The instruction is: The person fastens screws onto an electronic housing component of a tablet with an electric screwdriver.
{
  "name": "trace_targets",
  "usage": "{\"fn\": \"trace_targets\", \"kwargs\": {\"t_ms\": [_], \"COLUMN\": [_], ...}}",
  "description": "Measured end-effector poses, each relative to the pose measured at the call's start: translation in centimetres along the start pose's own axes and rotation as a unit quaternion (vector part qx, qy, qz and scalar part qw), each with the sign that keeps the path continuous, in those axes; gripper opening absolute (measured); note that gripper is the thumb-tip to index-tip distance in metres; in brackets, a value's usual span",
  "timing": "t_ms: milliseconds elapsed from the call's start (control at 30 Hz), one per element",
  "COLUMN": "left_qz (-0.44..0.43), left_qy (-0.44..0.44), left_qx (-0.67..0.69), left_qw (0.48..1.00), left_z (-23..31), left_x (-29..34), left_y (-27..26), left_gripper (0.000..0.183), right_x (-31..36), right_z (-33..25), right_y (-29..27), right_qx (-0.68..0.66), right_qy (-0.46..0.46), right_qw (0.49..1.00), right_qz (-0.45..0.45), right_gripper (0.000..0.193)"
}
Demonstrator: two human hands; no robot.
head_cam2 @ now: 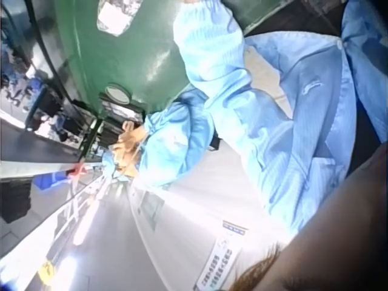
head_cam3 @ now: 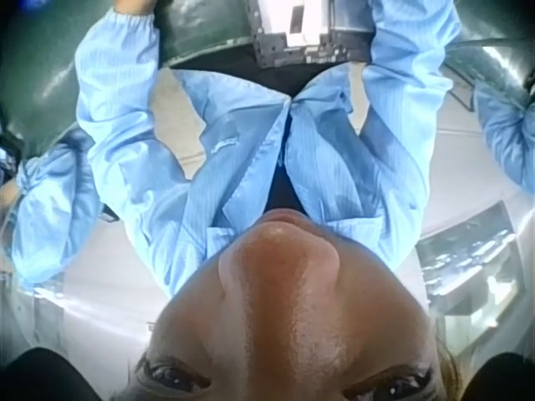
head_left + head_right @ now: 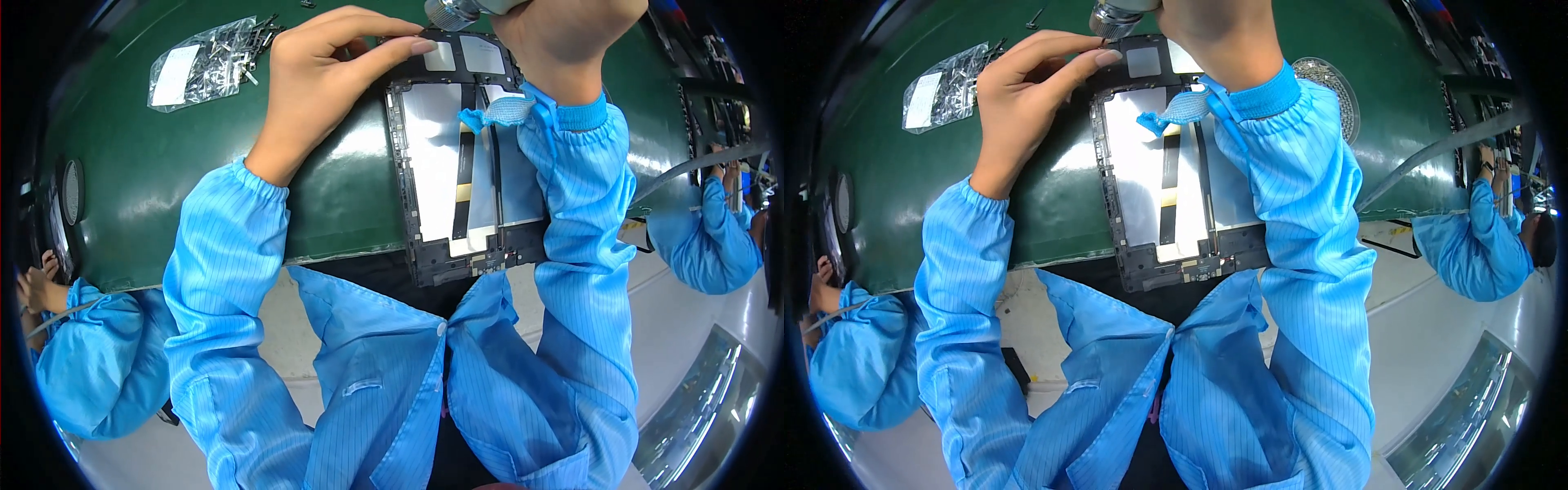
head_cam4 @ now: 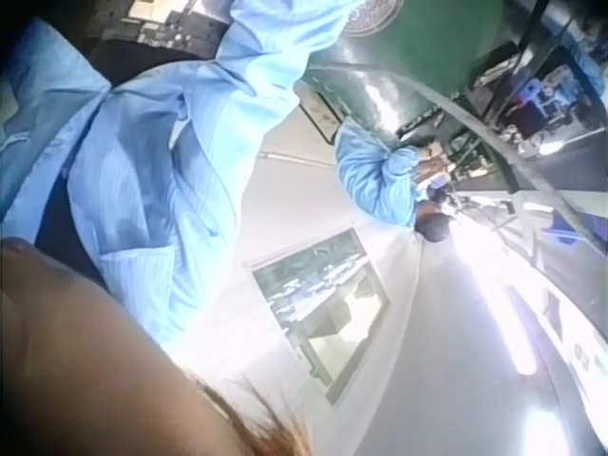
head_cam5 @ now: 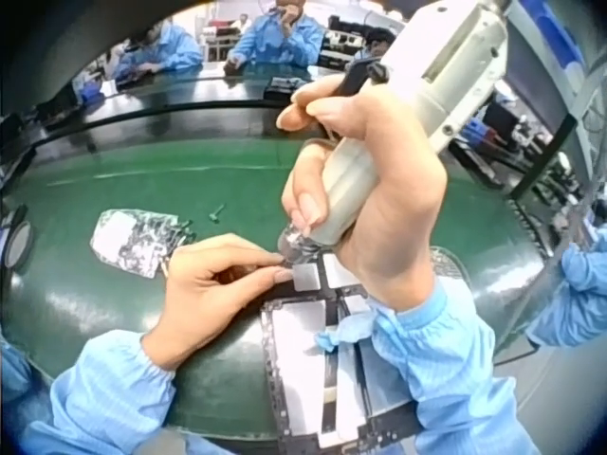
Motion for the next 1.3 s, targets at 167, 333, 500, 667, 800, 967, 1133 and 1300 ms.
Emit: {"fn": "trace_targets", "kwargs": {"t_ms": [167,333,500,667,800,967,1133,1300], "left_qz": [0.067,0.059,0.067,0.053,0.061,0.064,0.064,0.067], "left_qy": [-0.216,-0.23,-0.218,-0.219,-0.212,-0.212,-0.218,-0.22], "left_qx": [0.223,0.257,0.262,0.277,0.255,0.271,0.284,0.314], "left_qw": [0.948,0.937,0.938,0.934,0.941,0.937,0.931,0.921], "left_z": [-2.5,-2.2,-2.0,-1.7,-1.7,-1.5,-1.6,-1.7], "left_x": [1.2,1.3,1.2,0.8,1.2,1.2,1.2,1.2], "left_y": [0.5,1.4,1.3,1.8,0.8,1.1,1.2,1.6], "left_gripper": [0.017,0.017,0.017,0.016,0.016,0.016,0.017,0.019], "right_x": [0.5,1.1,-0.3,0.7,0.5,-0.3,0.9,0.7], "right_z": [-1.9,-2.7,0.2,-0.7,-0.9,0.1,-0.4,-2.2], "right_y": [0.1,0.4,-0.6,-1.0,0.0,0.6,1.0,0.6], "right_qx": [0.008,0.022,-0.209,-0.194,-0.116,-0.376,-0.367,0.073], "right_qy": [-0.045,-0.109,0.061,0.097,-0.026,0.001,0.069,-0.125], "right_qw": [0.999,0.994,0.976,0.976,0.993,0.926,0.928,0.989], "right_qz": [0.02,-0.009,0.011,0.025,-0.002,-0.037,0.009,-0.018], "right_gripper": [0.03,0.027,0.026,0.028,0.029,0.031,0.03,0.03]}}
Point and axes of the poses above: each hand's wrist, its own x-axis away from the middle knuckle, its own y-axis out of the palm, z = x × y, the point moved 9 cm from there along -x, towards the middle knuckle, and after that the axes turned 10 degrees about y, right-handed, at the moved point
